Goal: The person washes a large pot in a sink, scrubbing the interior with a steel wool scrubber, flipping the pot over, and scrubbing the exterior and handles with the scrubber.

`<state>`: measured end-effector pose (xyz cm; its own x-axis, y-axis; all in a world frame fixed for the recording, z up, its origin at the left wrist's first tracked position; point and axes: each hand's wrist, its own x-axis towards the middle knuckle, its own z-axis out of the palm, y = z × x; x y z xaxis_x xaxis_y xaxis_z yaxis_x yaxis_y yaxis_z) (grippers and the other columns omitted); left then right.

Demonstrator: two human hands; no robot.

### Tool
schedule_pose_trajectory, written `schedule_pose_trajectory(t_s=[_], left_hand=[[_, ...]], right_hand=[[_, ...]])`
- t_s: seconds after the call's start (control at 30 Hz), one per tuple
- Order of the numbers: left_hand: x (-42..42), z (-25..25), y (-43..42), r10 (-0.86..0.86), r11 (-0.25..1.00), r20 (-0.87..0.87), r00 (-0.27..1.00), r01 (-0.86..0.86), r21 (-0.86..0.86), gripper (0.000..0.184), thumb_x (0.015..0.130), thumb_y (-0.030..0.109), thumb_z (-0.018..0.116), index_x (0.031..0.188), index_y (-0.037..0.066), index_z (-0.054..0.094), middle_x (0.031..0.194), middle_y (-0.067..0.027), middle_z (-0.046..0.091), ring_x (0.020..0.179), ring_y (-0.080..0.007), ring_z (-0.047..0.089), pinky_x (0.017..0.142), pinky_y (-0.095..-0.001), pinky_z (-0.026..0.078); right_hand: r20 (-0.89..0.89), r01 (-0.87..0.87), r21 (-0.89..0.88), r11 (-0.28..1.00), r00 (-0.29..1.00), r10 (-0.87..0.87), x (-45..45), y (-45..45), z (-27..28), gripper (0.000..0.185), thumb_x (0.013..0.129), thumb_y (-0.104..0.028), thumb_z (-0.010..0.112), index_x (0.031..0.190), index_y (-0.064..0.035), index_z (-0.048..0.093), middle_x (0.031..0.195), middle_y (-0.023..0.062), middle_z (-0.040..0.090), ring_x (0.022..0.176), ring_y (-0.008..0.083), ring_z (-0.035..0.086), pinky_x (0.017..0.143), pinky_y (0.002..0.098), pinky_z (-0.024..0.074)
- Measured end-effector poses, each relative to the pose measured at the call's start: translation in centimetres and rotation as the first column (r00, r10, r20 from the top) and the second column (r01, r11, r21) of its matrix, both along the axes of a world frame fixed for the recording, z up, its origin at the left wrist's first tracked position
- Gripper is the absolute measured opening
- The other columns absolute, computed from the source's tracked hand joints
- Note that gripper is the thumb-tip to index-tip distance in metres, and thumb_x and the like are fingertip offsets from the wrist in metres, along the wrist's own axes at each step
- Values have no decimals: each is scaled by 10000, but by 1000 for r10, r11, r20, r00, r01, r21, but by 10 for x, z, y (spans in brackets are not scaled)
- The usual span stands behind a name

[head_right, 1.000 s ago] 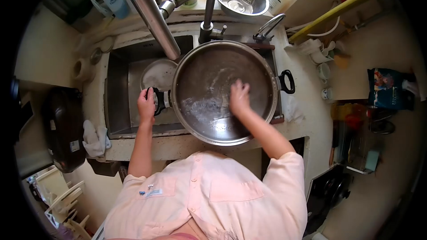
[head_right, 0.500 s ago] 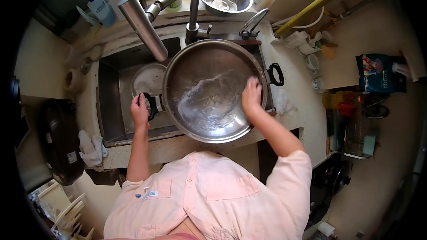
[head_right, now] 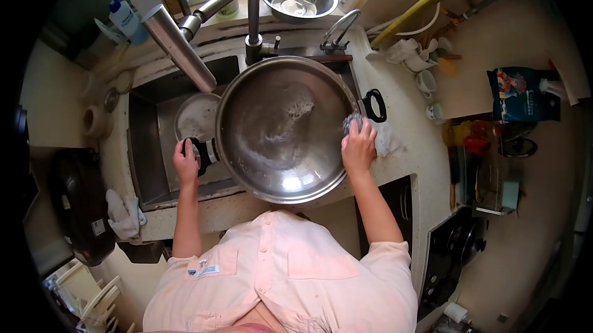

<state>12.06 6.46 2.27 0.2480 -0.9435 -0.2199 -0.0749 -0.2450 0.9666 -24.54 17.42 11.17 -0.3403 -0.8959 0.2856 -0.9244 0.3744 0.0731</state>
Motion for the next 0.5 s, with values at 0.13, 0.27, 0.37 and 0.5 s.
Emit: schedule_pose_trajectory(t_s=[0.13,0.27,0.37,0.5], left_hand=[[-1,4,1,-5,1000,-86,996,5,4,195,892,224,520,876,37,573,614,67,418,531,-19,313,461,-204,250],[-5,17,2,-1,1000,-70,998,1,10,190,893,226,518,867,45,571,570,84,380,484,-6,282,426,-205,206],[-3,14,-3,-19,1000,-59,998,21,20,191,893,229,517,853,49,568,553,89,368,465,-5,276,412,-210,195],[-1,8,-2,-8,1000,-78,997,11,29,198,893,237,518,853,49,567,551,88,364,456,-8,271,405,-214,191]], right_hand=[[71,-75,-97,992,994,82,-32,-63,-14,409,658,-52,628,1048,-30,508,1132,152,487,1002,312,476,859,370,423],[-98,-267,-182,946,962,253,-23,-139,-39,411,659,-12,569,1066,-37,518,1150,151,506,1063,294,469,893,362,416],[-129,-381,-203,902,924,361,7,-168,-40,364,664,-1,550,1024,-56,529,1116,125,523,1008,279,491,845,347,435],[110,-440,-220,871,876,470,50,-139,-53,281,690,-26,530,967,-72,540,1080,97,516,952,277,484,795,347,443]])
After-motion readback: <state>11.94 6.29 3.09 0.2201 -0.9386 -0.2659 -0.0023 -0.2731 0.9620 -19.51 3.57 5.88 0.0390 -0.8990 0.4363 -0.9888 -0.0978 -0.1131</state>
